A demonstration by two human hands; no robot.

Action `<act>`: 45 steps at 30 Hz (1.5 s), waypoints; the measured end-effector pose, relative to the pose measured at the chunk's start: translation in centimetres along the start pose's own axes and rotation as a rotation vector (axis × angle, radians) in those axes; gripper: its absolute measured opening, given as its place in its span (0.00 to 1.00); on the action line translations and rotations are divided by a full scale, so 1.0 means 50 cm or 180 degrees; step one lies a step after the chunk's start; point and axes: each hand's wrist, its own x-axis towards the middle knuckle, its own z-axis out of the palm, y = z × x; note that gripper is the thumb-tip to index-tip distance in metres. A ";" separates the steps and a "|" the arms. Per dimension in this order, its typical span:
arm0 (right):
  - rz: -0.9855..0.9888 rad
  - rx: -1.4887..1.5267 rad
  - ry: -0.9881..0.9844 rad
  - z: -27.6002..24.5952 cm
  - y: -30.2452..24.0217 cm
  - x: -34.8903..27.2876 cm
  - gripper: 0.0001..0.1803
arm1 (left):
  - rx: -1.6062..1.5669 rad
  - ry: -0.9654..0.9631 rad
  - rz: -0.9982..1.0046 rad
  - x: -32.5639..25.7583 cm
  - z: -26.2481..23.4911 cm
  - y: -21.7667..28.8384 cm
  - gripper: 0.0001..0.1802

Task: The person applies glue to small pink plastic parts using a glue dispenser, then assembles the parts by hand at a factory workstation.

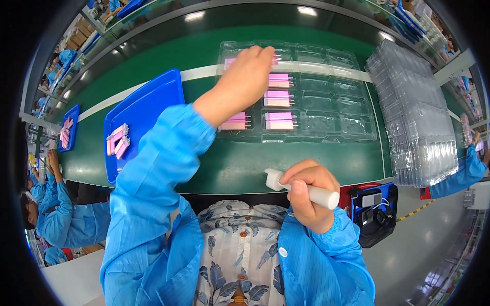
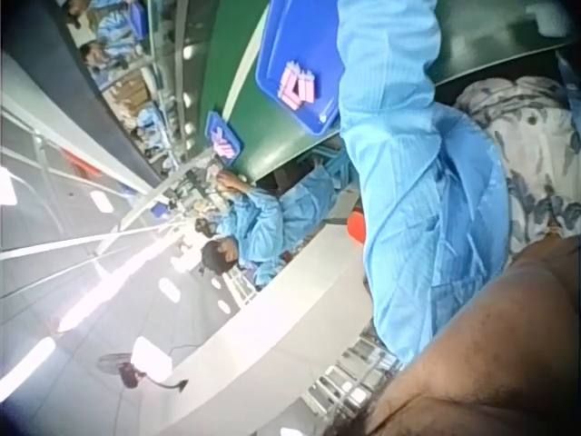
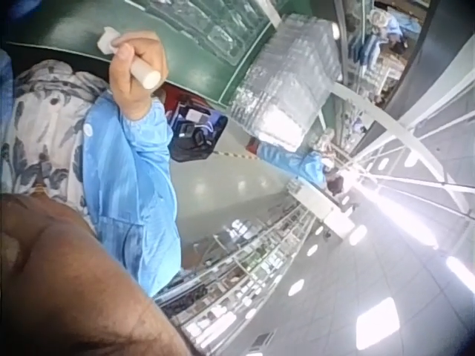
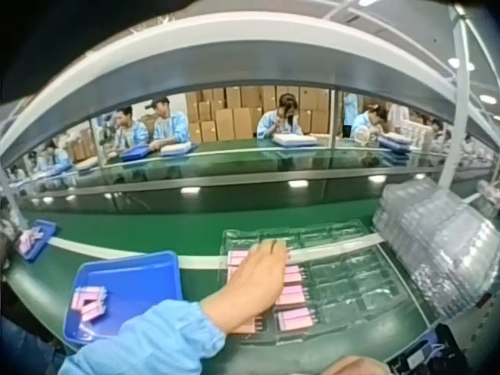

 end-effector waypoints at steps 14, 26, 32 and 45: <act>0.0039 0.0180 0.0309 -0.020 0.041 -0.017 0.17 | 0.1262 0.0071 -0.0655 -0.214 -0.178 -0.047 0.06; -0.0409 -0.0319 -0.0821 0.128 -0.025 0.028 0.08 | 0.0991 0.0171 -0.1831 -0.572 -0.407 -0.212 0.14; -0.0202 -0.0272 -0.0314 0.108 -0.013 0.039 0.05 | -0.0591 0.0454 -0.0803 -0.409 -0.308 -0.049 0.12; -0.0335 -0.0712 -0.0631 0.058 -0.005 0.070 0.06 | -0.1508 -0.0382 -0.0309 -0.308 -0.064 0.053 0.14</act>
